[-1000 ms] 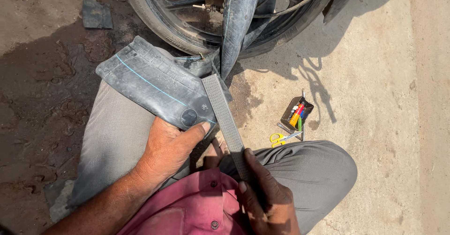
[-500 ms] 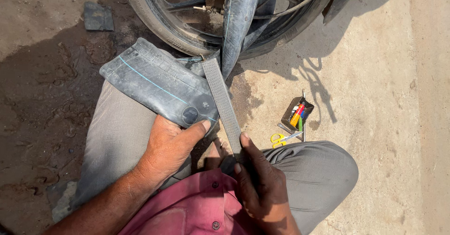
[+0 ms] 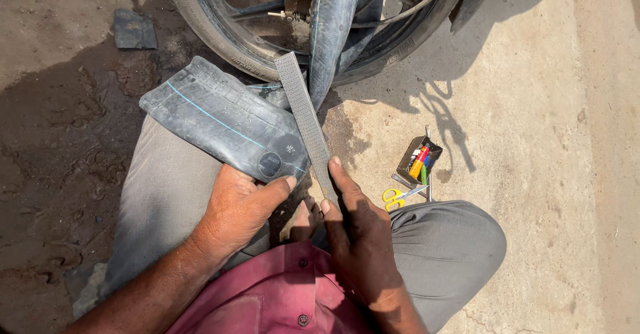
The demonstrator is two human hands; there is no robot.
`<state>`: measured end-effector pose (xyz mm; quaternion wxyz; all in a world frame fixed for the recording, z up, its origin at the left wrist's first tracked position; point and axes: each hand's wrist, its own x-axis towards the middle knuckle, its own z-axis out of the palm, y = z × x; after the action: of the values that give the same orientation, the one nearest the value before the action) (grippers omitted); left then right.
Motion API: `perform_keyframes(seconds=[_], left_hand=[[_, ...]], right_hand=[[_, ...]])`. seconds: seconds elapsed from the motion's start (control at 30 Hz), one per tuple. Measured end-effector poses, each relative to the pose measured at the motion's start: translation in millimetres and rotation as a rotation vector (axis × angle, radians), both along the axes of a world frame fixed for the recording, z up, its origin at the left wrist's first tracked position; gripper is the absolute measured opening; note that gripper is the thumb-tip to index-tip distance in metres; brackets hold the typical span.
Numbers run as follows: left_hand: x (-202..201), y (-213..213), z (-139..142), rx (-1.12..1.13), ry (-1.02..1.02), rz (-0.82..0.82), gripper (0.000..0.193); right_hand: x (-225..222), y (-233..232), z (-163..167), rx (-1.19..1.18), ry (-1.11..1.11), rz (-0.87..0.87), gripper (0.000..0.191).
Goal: The person sits on the ground and uses a metal file to roughen the surface of a motorcycle inner tube. They hold the tube with one hand and rub the file back and forth over a marked area to prepare it for patching.
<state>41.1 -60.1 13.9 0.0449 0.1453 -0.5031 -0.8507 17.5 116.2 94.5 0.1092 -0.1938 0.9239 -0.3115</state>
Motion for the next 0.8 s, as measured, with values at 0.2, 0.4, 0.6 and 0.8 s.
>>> perform_keyframes(seconds=[0.2,0.4,0.6,0.8], left_hand=[[1,-1,1,0.120,0.074,0.036,0.035],[1,-2,3,0.187,0.010,-0.019,0.034],[-2,1,7,0.162,-0.007,0.068,0.034],[-1,2,1,0.128,-0.020,0.044,0.033]], right_hand=[[6,13,10,-0.026,0.027,0.031,0.058],[3,22,-25,-0.138,0.167,0.130,0.056],[5,32,-15,-0.168,0.114,0.163,0.056],[-7,4,7,-0.149,0.092,0.169,0.054]])
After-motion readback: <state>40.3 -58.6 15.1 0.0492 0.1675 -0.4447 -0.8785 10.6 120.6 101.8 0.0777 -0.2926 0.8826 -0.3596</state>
